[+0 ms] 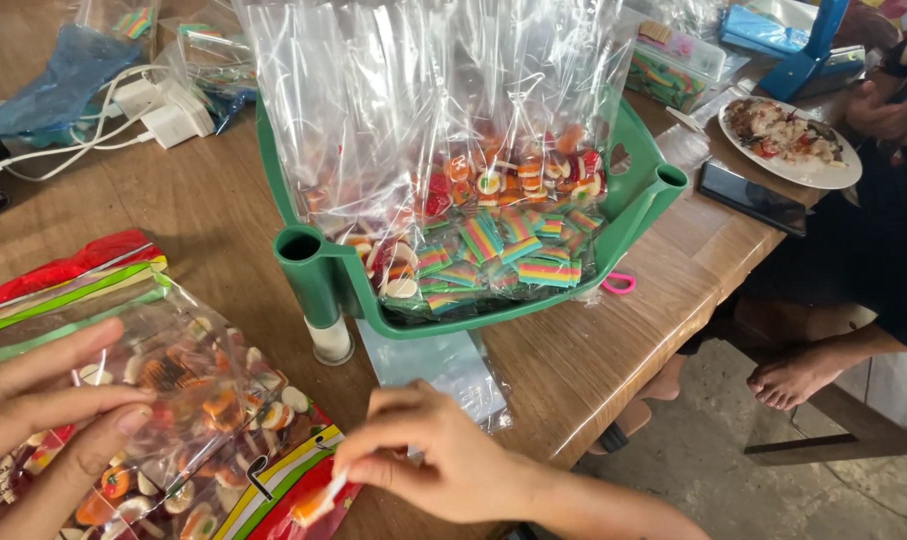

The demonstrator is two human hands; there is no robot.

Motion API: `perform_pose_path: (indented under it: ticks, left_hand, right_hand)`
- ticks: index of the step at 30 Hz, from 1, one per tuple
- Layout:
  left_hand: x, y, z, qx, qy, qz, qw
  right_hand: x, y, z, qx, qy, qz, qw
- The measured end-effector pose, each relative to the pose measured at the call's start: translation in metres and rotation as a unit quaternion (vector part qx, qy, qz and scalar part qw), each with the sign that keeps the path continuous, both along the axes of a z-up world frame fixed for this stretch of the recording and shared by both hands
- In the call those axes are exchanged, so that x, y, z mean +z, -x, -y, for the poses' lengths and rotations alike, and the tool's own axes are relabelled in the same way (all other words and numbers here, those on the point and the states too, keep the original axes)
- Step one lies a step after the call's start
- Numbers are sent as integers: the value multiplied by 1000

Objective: Packaging various types of candies into small plastic bags

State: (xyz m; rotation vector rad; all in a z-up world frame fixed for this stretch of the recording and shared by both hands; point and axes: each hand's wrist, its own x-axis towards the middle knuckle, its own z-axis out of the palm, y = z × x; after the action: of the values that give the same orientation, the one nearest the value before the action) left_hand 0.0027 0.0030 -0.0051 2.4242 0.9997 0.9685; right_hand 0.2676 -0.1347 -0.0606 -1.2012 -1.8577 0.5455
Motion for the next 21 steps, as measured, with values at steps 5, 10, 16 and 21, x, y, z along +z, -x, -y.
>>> perform_pose_path:
  ticks: [5, 10, 16, 21]
  left_hand:
    - [-5, -2, -1, -10, -29, -7, 1000]
    - [-26, -5, -3, -46, -11, 38, 998]
    - [-45, 19, -29, -11, 69, -20, 997]
    - [-36, 28, -38, -32, 66, -46, 996]
  right_hand:
    - [69, 3, -26, -41, -76, -137, 987]
    - [74, 22, -66, -96, -172, 29, 980]
    - [67, 14, -48, -80, -190, 59, 977]
    - [29, 3, -6, 200, -20, -2, 980]
